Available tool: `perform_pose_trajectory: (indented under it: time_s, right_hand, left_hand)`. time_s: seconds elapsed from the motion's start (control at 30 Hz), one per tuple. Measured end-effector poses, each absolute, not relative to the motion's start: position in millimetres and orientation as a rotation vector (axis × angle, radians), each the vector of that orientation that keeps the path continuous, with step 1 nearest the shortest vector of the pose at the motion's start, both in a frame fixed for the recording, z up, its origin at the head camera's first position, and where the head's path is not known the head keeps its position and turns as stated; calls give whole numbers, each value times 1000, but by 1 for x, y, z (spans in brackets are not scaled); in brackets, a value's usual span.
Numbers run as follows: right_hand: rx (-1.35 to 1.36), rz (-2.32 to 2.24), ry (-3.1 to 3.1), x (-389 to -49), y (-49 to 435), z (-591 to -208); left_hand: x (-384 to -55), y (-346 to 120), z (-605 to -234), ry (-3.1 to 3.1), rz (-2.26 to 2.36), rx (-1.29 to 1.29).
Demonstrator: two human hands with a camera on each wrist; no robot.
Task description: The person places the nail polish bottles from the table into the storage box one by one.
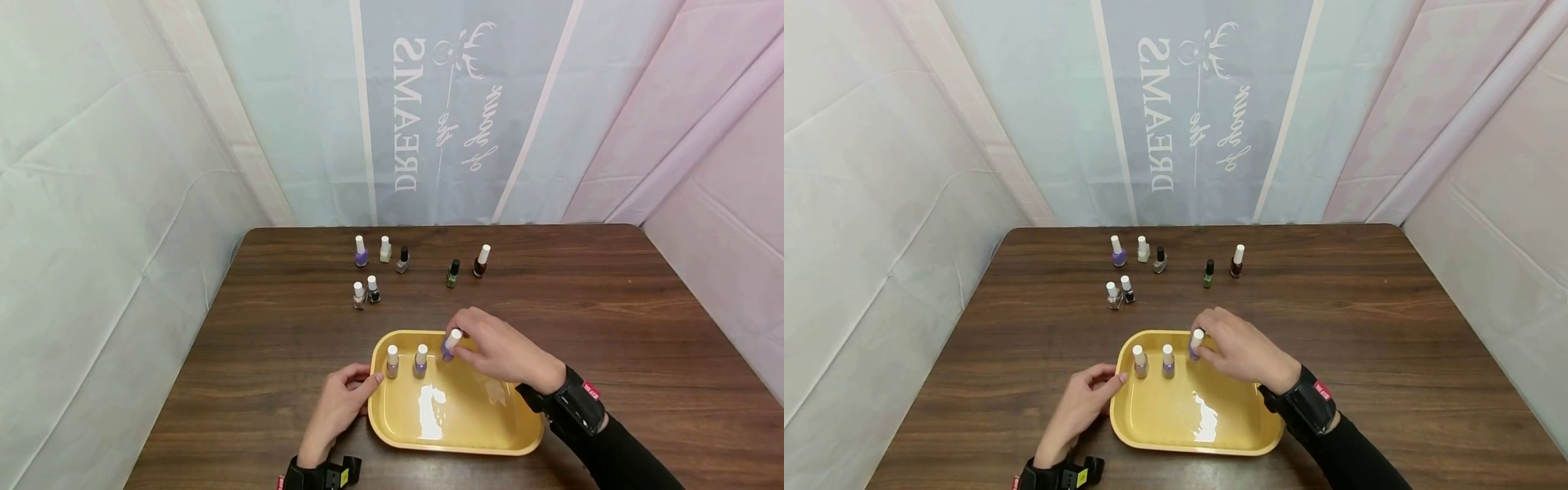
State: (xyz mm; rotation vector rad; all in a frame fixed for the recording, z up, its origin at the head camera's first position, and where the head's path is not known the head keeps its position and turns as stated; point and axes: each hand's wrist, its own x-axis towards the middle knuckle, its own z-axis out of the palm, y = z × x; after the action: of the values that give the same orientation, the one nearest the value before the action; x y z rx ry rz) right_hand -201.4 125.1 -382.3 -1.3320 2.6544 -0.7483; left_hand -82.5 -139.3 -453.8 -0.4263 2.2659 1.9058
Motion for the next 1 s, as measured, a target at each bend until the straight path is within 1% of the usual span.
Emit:
perform_pose_trajectory:
  time_s: [0.2,0.5,0.77,1.0]
  right_hand:
    - [-1350,-710,2636,-200,125,-382]
    - [-1305,-584,2627,-199,122,-383]
    - [-1343,-518,2639,-199,120,-387]
    - [-1308,-477,2644,-199,118,-387]
  left_hand:
    - [-83,-139,-455,2263,1901,-434]
    - [-83,-140,-456,2270,1896,-444]
    - [-84,-140,-458,2293,1883,-433]
    - [-84,-140,-458,2304,1865,-434]
